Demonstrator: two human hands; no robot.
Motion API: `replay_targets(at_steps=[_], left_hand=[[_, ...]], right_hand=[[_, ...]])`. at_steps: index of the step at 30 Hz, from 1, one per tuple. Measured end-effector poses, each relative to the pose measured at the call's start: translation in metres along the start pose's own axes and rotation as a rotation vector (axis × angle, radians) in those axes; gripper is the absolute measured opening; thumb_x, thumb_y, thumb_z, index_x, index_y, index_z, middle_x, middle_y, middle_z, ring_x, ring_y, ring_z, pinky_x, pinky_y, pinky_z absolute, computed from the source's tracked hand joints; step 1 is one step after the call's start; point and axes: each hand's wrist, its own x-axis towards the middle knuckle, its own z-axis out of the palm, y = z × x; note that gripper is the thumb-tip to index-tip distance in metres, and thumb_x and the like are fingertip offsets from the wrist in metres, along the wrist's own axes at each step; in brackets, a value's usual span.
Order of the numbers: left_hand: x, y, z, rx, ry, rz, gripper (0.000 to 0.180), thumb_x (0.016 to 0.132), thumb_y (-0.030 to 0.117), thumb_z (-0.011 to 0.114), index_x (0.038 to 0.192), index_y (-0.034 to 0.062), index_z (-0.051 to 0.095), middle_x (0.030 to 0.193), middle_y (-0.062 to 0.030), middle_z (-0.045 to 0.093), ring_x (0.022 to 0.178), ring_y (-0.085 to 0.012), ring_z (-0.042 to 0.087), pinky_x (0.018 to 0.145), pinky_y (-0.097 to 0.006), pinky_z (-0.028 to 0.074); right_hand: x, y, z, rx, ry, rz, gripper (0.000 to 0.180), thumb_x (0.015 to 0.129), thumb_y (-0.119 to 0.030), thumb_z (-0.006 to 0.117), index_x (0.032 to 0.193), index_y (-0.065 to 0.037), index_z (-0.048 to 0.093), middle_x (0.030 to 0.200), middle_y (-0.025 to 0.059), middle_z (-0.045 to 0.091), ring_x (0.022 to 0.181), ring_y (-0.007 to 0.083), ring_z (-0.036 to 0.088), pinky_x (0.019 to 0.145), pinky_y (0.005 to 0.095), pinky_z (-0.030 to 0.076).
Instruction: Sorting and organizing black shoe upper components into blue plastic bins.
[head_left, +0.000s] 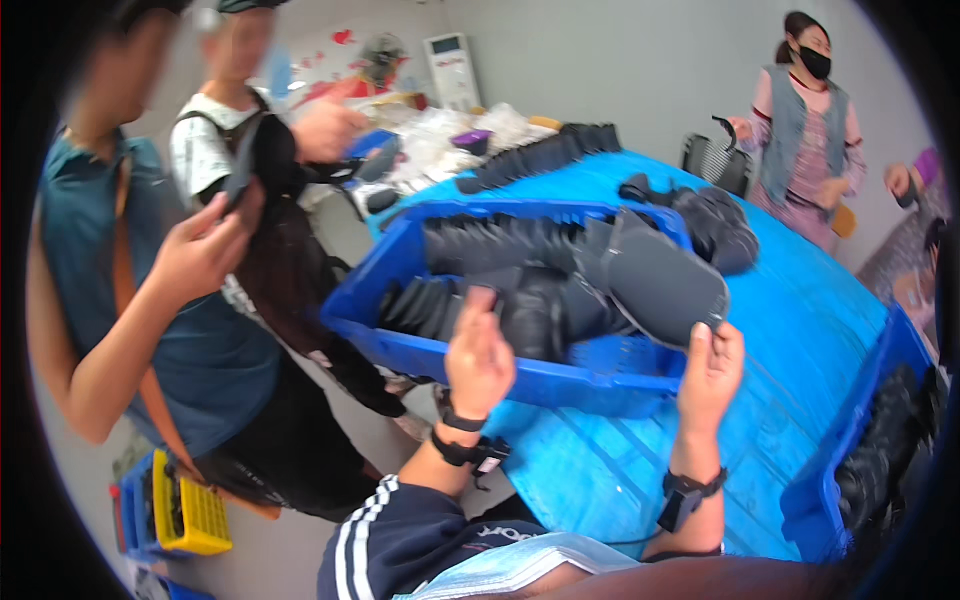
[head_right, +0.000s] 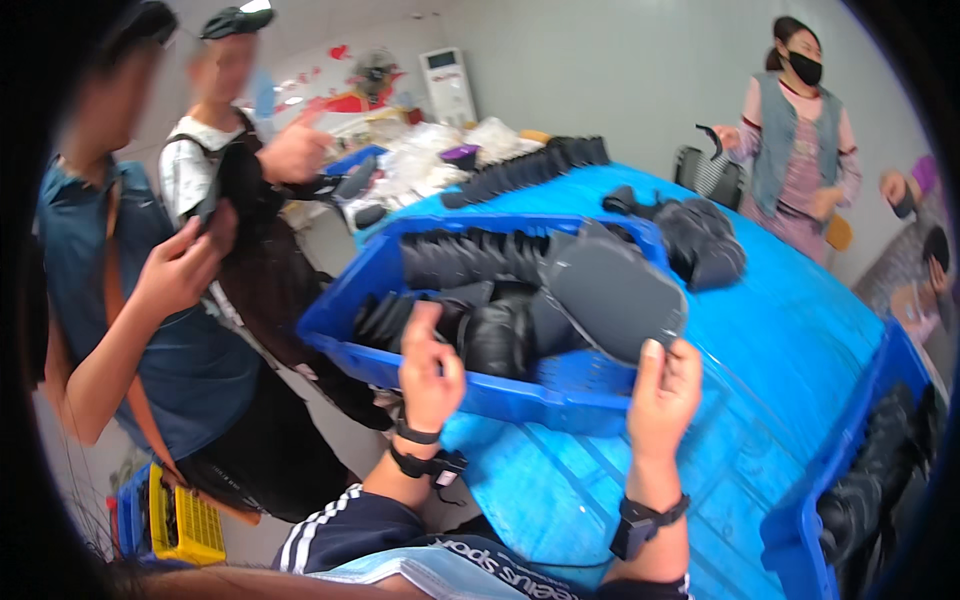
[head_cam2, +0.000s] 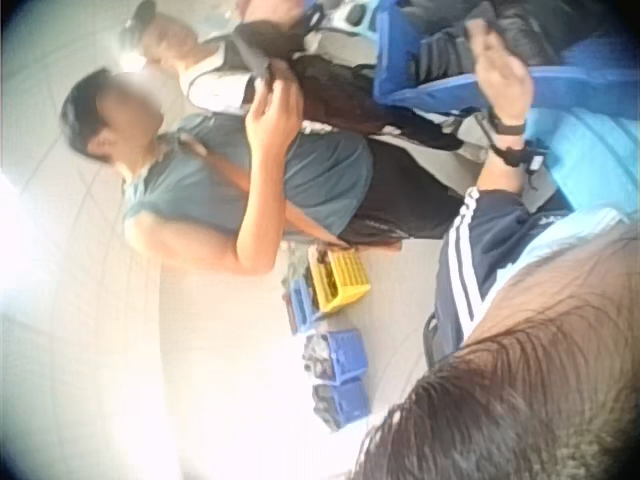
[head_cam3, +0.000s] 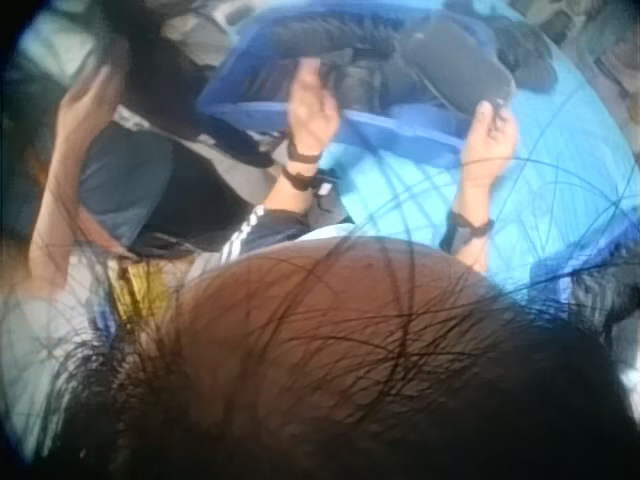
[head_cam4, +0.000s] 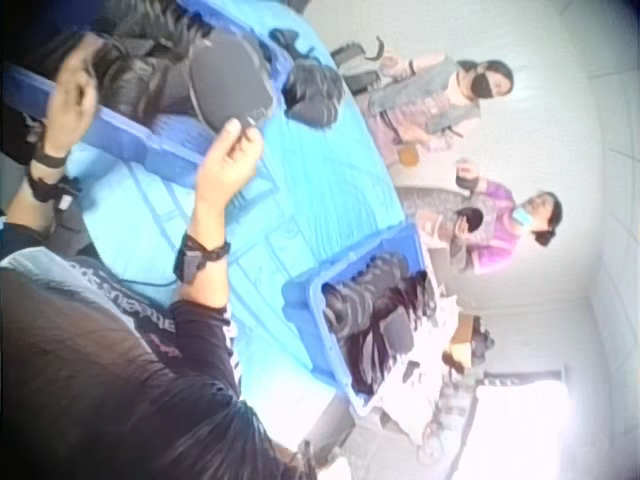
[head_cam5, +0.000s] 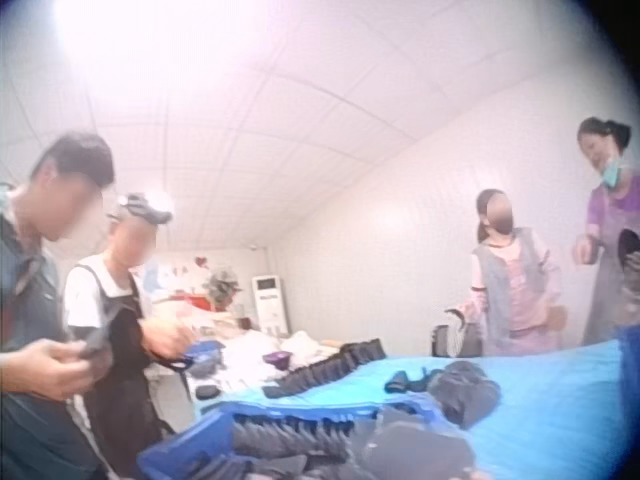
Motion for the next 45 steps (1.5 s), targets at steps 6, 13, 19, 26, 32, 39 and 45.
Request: replay_targets(at_steps=[6,13,19,26,32,39,45], left_hand=[[0.050,0.050,0.020,-0.186,-0.613,0.103,0.052,0.069,0.000,0.049,0.119,0.0136,0.054,0.070,-0.0079,0.055,0.068,-0.0276,0.057,0.058,-0.038,0.044],[0.073,-0.041,-0.017,0.263,-0.088,-0.730,0.062,0.074,-0.001,0.045,0.134,0.0059,0.030,0.076,-0.0176,0.060,0.056,-0.0323,0.056,0.051,-0.043,0.045],[0.067,-0.038,-0.006,0.378,-0.103,-0.316,0.074,0.064,-0.005,0.053,0.134,0.0104,0.032,0.132,-0.0350,0.024,0.059,-0.0375,0.057,0.049,-0.039,0.048],[0.081,-0.060,-0.019,0.409,-0.219,-0.187,0.075,0.065,-0.007,0.049,0.134,0.0172,0.034,0.133,-0.0348,0.024,0.065,-0.0383,0.059,0.053,-0.039,0.049],[0.095,-0.090,-0.016,0.397,-0.279,-0.175,0.078,0.064,-0.008,0.048,0.135,0.0205,0.034,0.139,-0.0215,0.024,0.066,-0.0365,0.060,0.052,-0.039,0.048],[0.114,-0.142,-0.010,0.778,-0.084,-0.190,0.075,0.064,0.004,0.059,0.134,0.0157,0.034,0.136,-0.0233,0.029,0.123,-0.0417,0.030,0.099,-0.053,0.024],[0.127,-0.057,0.001,-0.060,-0.103,0.111,0.036,0.073,0.001,0.055,0.109,0.0001,0.053,0.109,-0.0188,0.058,0.093,-0.0290,0.059,0.080,-0.033,0.047]], right_hand=[[-0.003,-0.003,0.008,0.257,0.010,0.304,0.010,0.090,-0.010,0.050,0.096,-0.002,0.048,0.089,0.0062,0.059,0.075,0.0082,0.057,0.061,0.0204,0.049],[0.011,0.003,-0.009,0.232,0.069,0.332,0.009,0.090,-0.012,0.050,0.095,-0.004,0.049,0.089,0.0053,0.059,0.074,0.0087,0.057,0.060,0.0212,0.049],[0.019,0.005,-0.022,0.288,0.177,0.268,0.010,0.090,-0.013,0.051,0.096,-0.006,0.050,0.091,0.0036,0.057,0.077,0.0087,0.056,0.061,0.0233,0.050],[0.017,-0.005,-0.021,0.314,0.186,0.258,0.010,0.089,-0.014,0.052,0.095,-0.006,0.050,0.091,0.0034,0.056,0.079,0.0088,0.056,0.062,0.0234,0.050],[0.017,-0.010,-0.021,0.339,0.164,0.241,0.008,0.089,-0.013,0.052,0.094,-0.007,0.050,0.088,0.0022,0.057,0.075,0.0076,0.056,0.060,0.0219,0.049],[0.015,-0.019,-0.022,0.356,0.154,0.223,0.007,0.089,-0.013,0.052,0.093,-0.007,0.050,0.087,0.0018,0.057,0.074,0.0073,0.056,0.058,0.0222,0.049],[0.015,-0.015,-0.025,0.305,0.205,0.238,0.009,0.089,-0.012,0.052,0.096,-0.007,0.050,0.090,0.0022,0.057,0.077,0.0079,0.056,0.059,0.0233,0.049]])
